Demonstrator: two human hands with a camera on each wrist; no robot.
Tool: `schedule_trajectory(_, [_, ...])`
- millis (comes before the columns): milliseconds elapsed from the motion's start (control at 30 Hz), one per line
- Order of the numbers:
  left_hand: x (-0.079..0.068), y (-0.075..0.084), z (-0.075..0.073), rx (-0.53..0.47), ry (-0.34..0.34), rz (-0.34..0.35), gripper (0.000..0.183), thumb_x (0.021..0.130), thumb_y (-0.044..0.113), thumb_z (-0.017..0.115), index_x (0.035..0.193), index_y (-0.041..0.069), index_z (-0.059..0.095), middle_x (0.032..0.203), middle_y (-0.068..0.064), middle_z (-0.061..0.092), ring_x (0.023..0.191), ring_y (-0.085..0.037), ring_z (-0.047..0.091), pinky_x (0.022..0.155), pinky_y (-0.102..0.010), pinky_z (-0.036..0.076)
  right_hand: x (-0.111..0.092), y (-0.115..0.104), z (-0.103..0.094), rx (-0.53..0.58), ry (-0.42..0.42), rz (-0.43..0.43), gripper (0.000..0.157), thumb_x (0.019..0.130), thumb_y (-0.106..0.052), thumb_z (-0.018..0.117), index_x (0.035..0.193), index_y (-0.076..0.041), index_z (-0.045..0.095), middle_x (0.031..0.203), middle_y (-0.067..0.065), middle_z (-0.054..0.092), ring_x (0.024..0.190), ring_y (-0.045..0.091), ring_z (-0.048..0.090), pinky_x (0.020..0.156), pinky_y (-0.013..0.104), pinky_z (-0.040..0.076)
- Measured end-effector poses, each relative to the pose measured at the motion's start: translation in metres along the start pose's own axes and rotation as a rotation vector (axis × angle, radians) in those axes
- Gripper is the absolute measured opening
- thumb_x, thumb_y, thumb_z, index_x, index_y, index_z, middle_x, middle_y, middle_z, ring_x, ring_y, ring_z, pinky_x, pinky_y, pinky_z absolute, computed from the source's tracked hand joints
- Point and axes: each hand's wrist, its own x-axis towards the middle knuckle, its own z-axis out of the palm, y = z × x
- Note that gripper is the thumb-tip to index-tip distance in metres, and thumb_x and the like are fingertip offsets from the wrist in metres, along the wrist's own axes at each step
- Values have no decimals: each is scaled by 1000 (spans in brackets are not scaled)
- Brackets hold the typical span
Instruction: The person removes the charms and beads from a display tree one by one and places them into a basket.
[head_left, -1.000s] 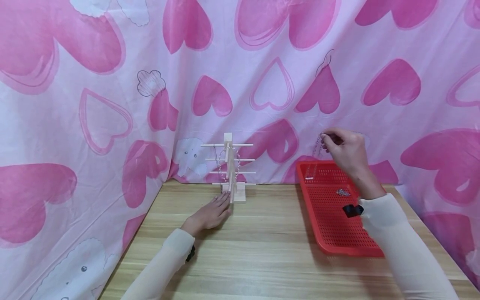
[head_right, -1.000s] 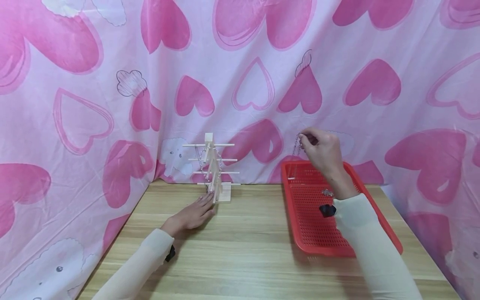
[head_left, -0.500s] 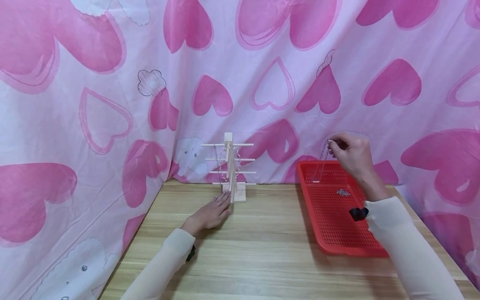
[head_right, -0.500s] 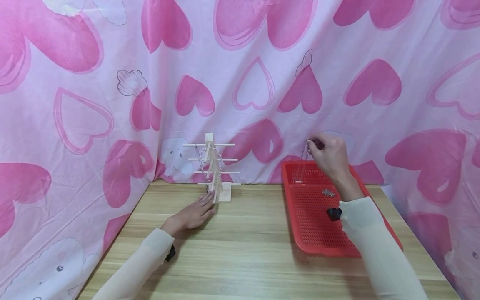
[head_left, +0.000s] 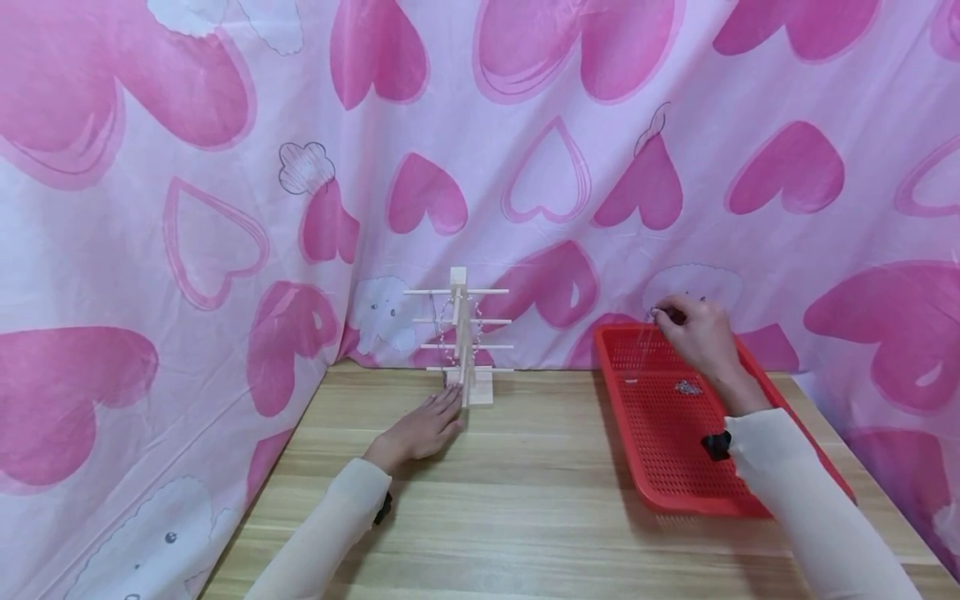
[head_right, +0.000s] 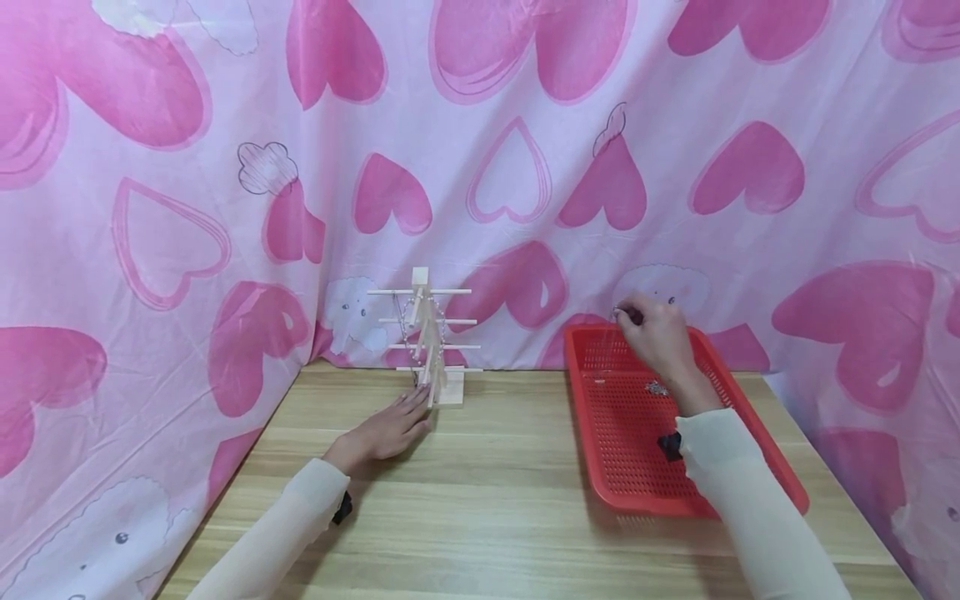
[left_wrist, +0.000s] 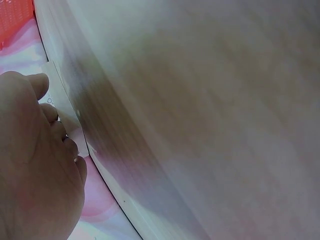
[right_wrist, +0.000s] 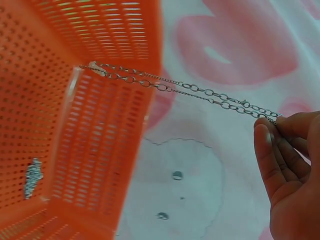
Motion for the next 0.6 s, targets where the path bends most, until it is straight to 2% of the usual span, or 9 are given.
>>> schedule_trajectory(200, [0, -1, 3, -10, 11, 3, 62, 107, 38, 30, 158, 8, 12, 166, -9, 6, 154, -31, 10, 125, -49, 18, -13, 12, 11, -25, -130, 69, 14, 93, -13, 63, 102, -8, 73, 93, 14, 72, 78, 24, 60, 65, 36, 49])
schedule_trajectory(300, [0, -2, 4, -7, 15, 0, 62, 107, 39, 29, 158, 9, 11, 167, -8, 5, 154, -31, 10, 125, -49, 18, -19, 16, 15, -22, -191, 109, 15, 94, -12, 63, 105, -7, 71, 96, 14, 71, 81, 26, 59, 69, 41, 51])
schedule_trajectory(433, [1, -3, 5, -3, 13, 1, 62, 107, 39, 29, 158, 9, 10, 167, -8, 4, 154, -30, 9, 125, -48, 17, -25, 21, 19, -17, -267, 155, 17, 94, -13, 63, 109, -7, 70, 99, 14, 70, 81, 26, 58, 67, 38, 52])
schedule_trajectory(600, [2, -3, 5, 0, 10, -2, 62, 107, 40, 29, 158, 9, 10, 166, -8, 4, 154, -29, 9, 125, -47, 17, -30, 28, 24, -16, -337, 165, 17, 95, -14, 62, 108, -7, 70, 97, 13, 70, 77, 24, 57, 61, 30, 48])
